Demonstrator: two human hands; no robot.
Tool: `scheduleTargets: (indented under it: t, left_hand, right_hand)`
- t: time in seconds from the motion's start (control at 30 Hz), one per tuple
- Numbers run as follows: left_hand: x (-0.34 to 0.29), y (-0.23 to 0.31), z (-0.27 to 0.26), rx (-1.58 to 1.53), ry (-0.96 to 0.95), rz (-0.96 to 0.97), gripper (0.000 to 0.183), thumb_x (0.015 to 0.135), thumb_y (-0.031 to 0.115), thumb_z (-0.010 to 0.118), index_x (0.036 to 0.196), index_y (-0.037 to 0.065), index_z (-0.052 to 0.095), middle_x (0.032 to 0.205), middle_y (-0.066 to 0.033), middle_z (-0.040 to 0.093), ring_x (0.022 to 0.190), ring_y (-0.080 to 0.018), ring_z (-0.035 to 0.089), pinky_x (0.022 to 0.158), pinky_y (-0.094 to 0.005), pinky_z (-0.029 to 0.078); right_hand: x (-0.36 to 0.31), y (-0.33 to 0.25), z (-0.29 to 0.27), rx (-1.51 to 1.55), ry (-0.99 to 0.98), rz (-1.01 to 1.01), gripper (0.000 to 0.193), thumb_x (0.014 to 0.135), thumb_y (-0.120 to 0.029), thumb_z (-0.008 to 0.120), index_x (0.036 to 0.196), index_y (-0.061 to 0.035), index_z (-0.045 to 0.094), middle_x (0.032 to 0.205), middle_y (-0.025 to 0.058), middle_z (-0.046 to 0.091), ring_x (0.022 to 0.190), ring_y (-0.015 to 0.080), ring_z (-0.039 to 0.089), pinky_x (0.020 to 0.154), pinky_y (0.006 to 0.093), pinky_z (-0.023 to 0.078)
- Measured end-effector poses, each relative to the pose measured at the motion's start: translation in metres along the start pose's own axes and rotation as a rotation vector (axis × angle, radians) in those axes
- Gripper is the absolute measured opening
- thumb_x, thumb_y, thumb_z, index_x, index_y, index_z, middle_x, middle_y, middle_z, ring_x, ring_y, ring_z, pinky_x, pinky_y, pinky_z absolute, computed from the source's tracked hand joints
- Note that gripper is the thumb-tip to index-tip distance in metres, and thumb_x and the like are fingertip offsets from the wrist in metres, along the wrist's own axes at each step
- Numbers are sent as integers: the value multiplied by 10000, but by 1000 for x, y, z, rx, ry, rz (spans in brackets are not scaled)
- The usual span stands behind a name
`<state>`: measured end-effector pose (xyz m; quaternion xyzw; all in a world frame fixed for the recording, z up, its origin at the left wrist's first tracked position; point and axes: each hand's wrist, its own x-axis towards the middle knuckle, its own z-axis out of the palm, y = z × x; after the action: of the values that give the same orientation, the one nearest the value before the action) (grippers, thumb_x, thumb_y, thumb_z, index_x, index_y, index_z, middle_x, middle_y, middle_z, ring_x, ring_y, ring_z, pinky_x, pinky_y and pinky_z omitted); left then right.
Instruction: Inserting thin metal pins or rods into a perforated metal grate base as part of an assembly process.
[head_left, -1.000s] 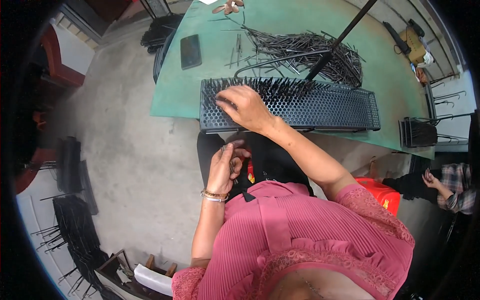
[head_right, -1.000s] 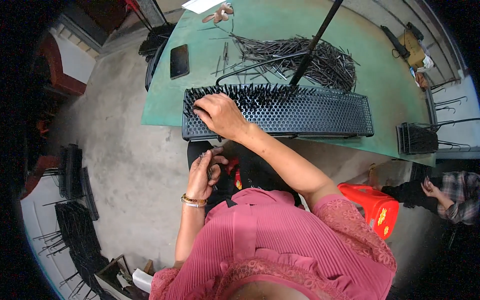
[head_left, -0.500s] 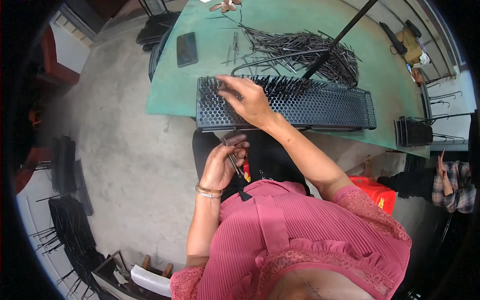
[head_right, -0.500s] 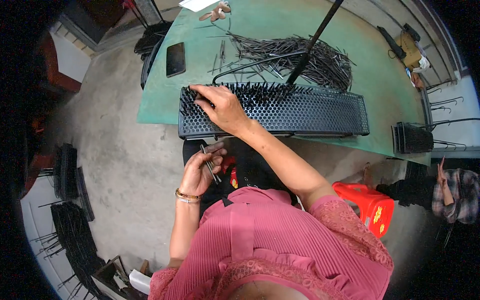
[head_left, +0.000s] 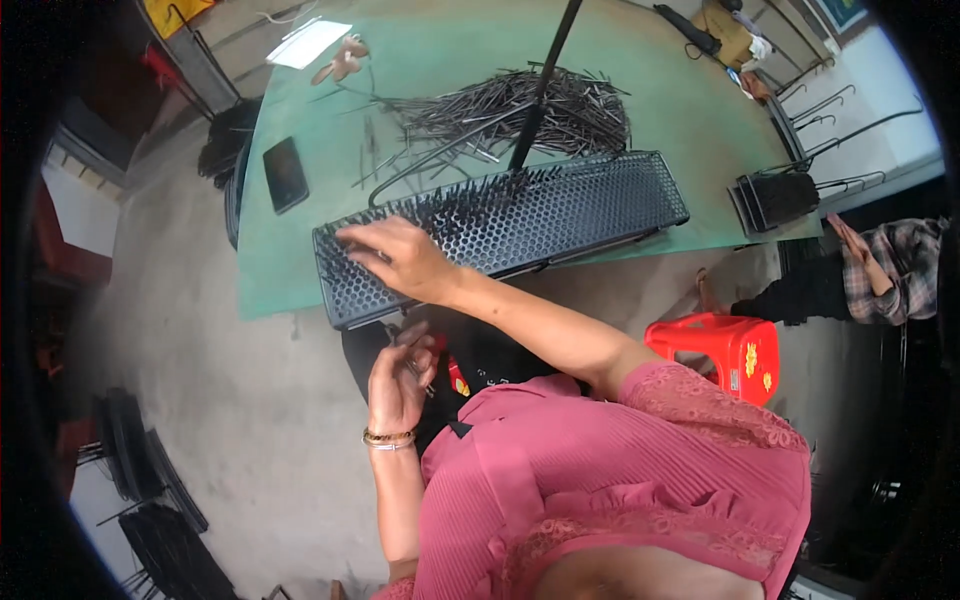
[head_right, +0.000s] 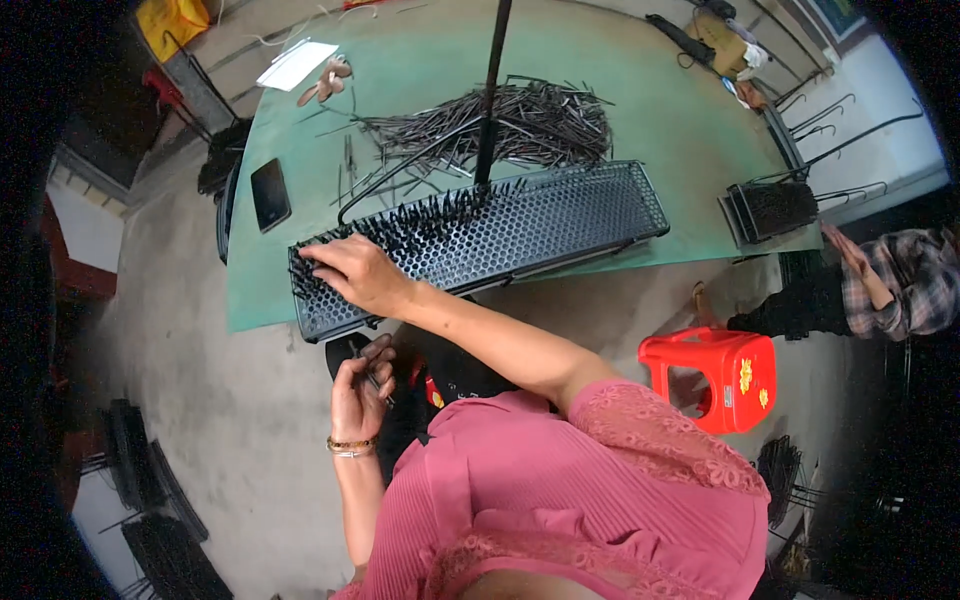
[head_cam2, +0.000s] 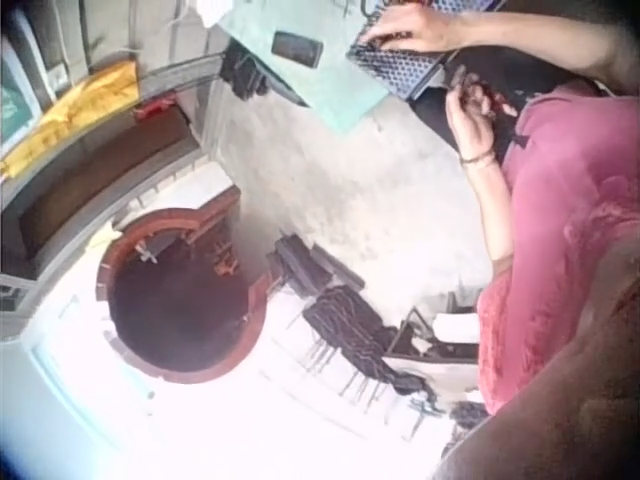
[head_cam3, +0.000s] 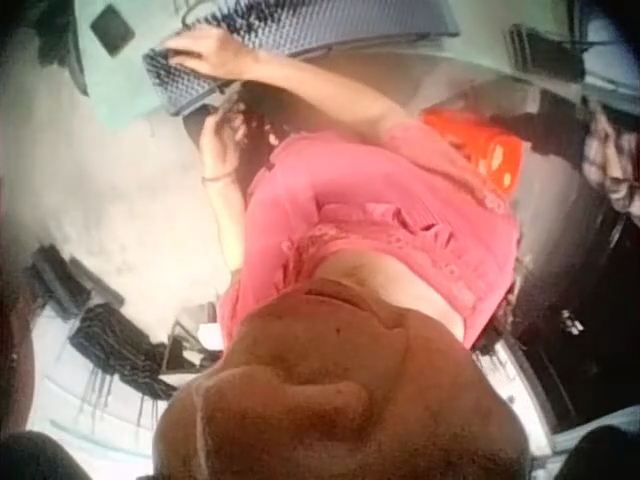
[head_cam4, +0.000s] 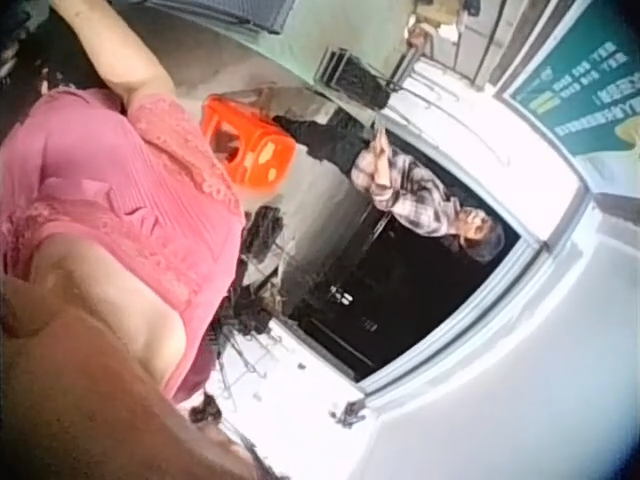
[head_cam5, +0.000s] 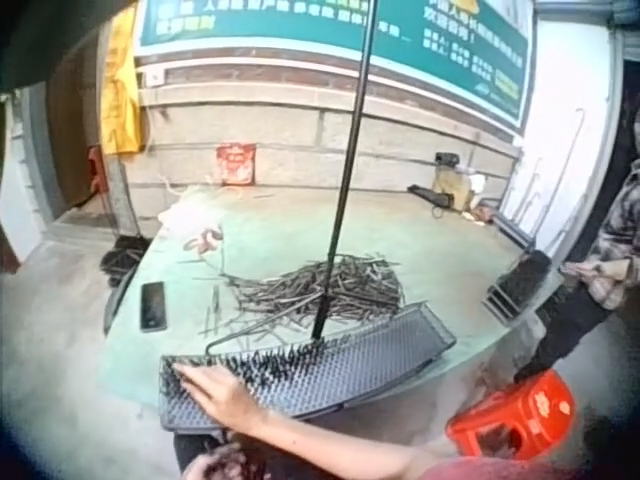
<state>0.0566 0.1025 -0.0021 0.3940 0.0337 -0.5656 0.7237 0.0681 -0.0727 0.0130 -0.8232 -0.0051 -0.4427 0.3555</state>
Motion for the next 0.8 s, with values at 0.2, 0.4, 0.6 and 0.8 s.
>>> scheduleTargets:
  t: [0.2,0.4,0.6,0.8]
  left_hand:
    - [1,-4,-12,-50,-132,11,490,796,172,445,1210,-89,478,1029,-90,586,795,-112,508,674,-217,378]
    - [-7,5,4,-87,-83,54,407,837,89,389,1196,-79,481,1033,-121,591,843,-171,571,751,-299,477]
    - [-5,4,-9,-113,-150,-19,355,874,115,387,1172,-46,492,964,-118,601,797,-150,576,646,-277,467]
    - [-7,2,-5,7,-57,55,319,880,75,394,1140,-76,499,948,-130,599,792,-140,574,627,-238,456]
  right_hand:
    - [-7,2,1,-150,-51,-117,251,715,-87,683,961,-66,640,866,72,603,833,251,578,748,355,422]
    - [0,-2,-5,-282,-84,-190,174,717,-118,694,879,-77,647,798,24,600,756,196,552,716,336,374]
    - [8,-2,-3,-304,-136,-226,180,710,-126,701,877,-76,657,762,23,594,733,196,548,716,337,371]
    - [15,-3,-6,-306,-193,-234,159,714,-144,702,856,-84,665,738,25,590,735,196,544,734,344,365]
